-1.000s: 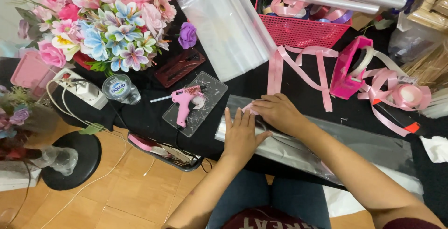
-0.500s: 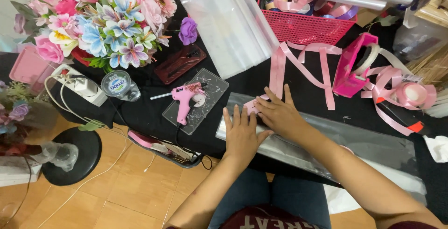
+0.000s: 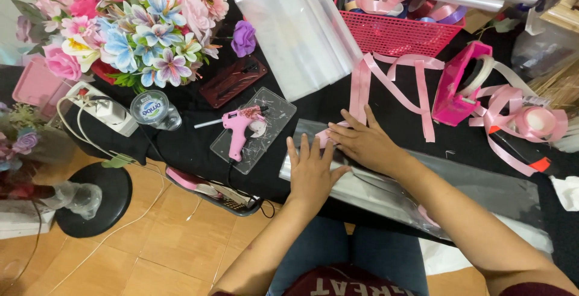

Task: The person unrolls a sheet of clear plastic wrap and folds it over a bouquet of artificial flowers. They then use a hot glue gun to attach pink ribbon pieces to the wrapped bouquet, securing the decoration.

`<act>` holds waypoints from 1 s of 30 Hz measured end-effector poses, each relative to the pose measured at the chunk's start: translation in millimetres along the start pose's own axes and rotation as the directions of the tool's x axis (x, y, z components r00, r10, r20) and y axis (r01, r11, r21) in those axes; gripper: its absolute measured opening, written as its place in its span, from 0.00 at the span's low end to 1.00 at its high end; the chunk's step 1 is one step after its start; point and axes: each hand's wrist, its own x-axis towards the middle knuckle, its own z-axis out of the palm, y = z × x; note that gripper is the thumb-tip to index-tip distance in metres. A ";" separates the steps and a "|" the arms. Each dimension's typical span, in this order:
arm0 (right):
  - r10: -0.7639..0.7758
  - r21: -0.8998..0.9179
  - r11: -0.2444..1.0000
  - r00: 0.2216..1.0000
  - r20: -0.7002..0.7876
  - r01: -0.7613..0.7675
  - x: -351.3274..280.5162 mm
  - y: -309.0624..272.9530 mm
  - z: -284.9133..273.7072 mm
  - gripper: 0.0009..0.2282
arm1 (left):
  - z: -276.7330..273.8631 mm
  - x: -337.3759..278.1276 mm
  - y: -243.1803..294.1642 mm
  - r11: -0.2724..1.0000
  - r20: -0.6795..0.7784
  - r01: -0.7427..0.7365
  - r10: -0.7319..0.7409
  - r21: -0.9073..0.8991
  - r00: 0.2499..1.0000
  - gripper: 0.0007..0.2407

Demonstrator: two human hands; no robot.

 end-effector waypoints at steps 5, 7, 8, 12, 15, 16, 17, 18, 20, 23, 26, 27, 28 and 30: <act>-0.055 -0.049 0.997 0.998 -0.026 0.054 0.4 4.6 -8.2 0.18 | -0.2 1.6 0.7 1.000 0.045 0.021 -0.021 0.010 0.999 0.32; -0.079 -0.056 0.996 0.995 -0.056 0.076 -0.2 4.9 -9.6 0.19 | -1.2 1.9 0.5 1.000 0.087 0.021 -0.021 0.001 0.996 0.31; -0.080 -0.056 0.995 0.995 -0.056 0.077 -0.2 5.3 -10.8 0.19 | -0.9 2.3 -0.2 1.000 0.086 0.022 -0.022 0.001 0.996 0.31; -0.113 0.014 0.993 0.992 -0.059 0.114 -1.9 6.7 -13.7 0.18 | -0.5 3.8 0.1 0.999 0.127 0.024 -0.019 -0.032 0.992 0.31; -0.115 -0.007 0.993 0.991 -0.065 0.115 -2.9 8.0 -14.6 0.18 | -0.8 4.1 0.7 0.999 0.151 0.028 -0.024 -0.023 0.988 0.31; -0.118 -0.025 0.993 0.991 -0.067 0.117 -2.6 8.8 -15.1 0.18 | -1.0 4.3 0.7 0.999 0.167 0.032 -0.028 -0.019 0.986 0.31; -0.119 -0.025 0.993 0.991 -0.068 0.118 -1.3 6.9 -13.7 0.18 | -1.1 4.2 1.1 0.999 0.166 0.032 -0.029 -0.018 0.986 0.31; -0.117 -0.007 0.993 0.990 -0.082 0.116 0.1 5.0 -12.4 0.20 | -1.1 4.0 1.5 0.999 0.173 0.033 -0.030 -0.014 0.984 0.31; -0.113 0.011 0.993 0.989 -0.095 0.115 2.6 -1.0 -12.7 0.22 | 3.4 2.8 1.8 0.999 0.181 0.034 -0.031 -0.011 0.983 0.31; -0.152 0.084 0.984 0.987 -0.051 0.156 4.0 -6.7 -12.4 0.23 | 12.5 1.7 1.4 0.999 0.147 0.042 -0.042 0.002 0.988 0.31; -0.156 0.199 0.968 0.988 0.011 0.151 0.7 -1.6 -4.5 0.22 | 9.5 2.7 1.1 0.999 0.154 0.047 -0.047 0.005 0.987 0.32; -0.141 0.206 0.970 0.989 0.052 0.127 -0.5 -0.2 -3.7 0.22 | 7.2 3.2 1.1 0.999 0.169 0.053 -0.051 -0.004 0.984 0.32; -0.125 0.212 0.972 0.988 0.093 0.103 -1.7 1.3 -2.8 0.22 | 4.9 3.7 1.1 0.998 0.184 0.058 -0.055 -0.012 0.981 0.32; -0.114 0.209 0.974 0.988 0.106 0.090 -1.7 -1.6 -3.5 0.23 | 6.2 3.6 1.0 0.999 0.172 0.054 -0.052 -0.006 0.984 0.32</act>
